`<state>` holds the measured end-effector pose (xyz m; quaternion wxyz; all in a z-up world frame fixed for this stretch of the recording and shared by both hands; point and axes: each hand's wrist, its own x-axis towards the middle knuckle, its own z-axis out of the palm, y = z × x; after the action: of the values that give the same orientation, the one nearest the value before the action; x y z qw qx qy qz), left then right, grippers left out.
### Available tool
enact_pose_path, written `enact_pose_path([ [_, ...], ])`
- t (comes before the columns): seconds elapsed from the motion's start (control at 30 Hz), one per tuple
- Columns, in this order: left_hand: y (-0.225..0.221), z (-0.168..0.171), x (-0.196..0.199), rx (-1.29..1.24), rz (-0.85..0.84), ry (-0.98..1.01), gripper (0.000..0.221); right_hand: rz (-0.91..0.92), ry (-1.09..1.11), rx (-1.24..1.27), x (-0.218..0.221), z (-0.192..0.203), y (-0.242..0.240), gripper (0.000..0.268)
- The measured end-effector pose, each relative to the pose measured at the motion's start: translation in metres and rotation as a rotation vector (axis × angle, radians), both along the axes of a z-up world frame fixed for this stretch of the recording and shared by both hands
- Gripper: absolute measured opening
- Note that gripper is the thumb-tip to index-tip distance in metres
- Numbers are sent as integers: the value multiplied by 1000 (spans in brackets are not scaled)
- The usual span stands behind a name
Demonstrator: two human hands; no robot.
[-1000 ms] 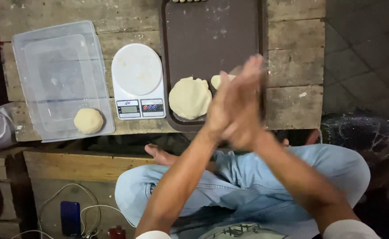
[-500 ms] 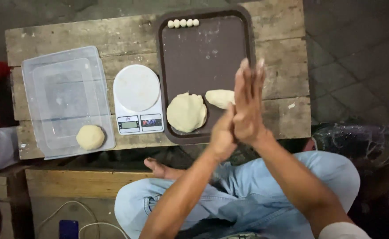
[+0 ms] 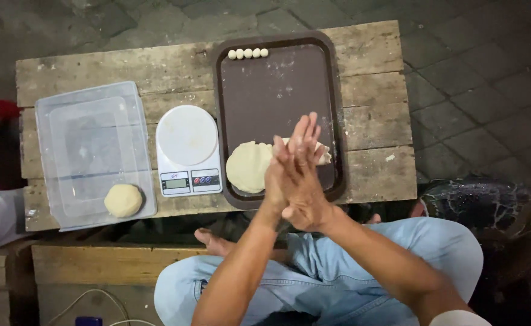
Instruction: A person is pinching off small pieces of dough from a larger mass and rolling them into small balls by hand before placing them in rows on a tray.
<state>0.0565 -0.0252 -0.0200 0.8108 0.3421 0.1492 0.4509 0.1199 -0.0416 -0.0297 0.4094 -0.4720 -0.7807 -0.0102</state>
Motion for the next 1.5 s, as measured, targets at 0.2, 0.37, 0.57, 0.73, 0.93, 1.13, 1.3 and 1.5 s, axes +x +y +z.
enact_pose_path([
  [0.2, -40, -20, 15, -573, 239, 405, 32, -346, -179, 5, 35, -8, 10, 76],
  [0.37, 10, 47, -20, -171, 11, 135, 71, -19, 131, -23, -5, -18, 4, 92],
  [0.57, -60, -14, 10, -123, 219, 650, 49, -11, 57, 10, 43, 7, 12, 72],
  [0.73, -4, 35, -5, -513, 130, 71, 55, -95, 117, -64, 4, -4, -11, 82],
  [0.93, -45, -33, 24, -67, 384, -56, 69, -39, 139, -74, 32, 7, 7, 86],
  [1.13, -23, -47, 50, -62, 513, -73, 84, -66, 47, -47, 30, 3, 4, 76],
  [1.3, -49, -26, 4, -128, 180, 861, 47, 97, 128, 14, 32, 3, 13, 82],
  [1.5, -38, -14, 3, -495, 124, 223, 45, 179, 276, -14, 4, -2, -14, 78],
])
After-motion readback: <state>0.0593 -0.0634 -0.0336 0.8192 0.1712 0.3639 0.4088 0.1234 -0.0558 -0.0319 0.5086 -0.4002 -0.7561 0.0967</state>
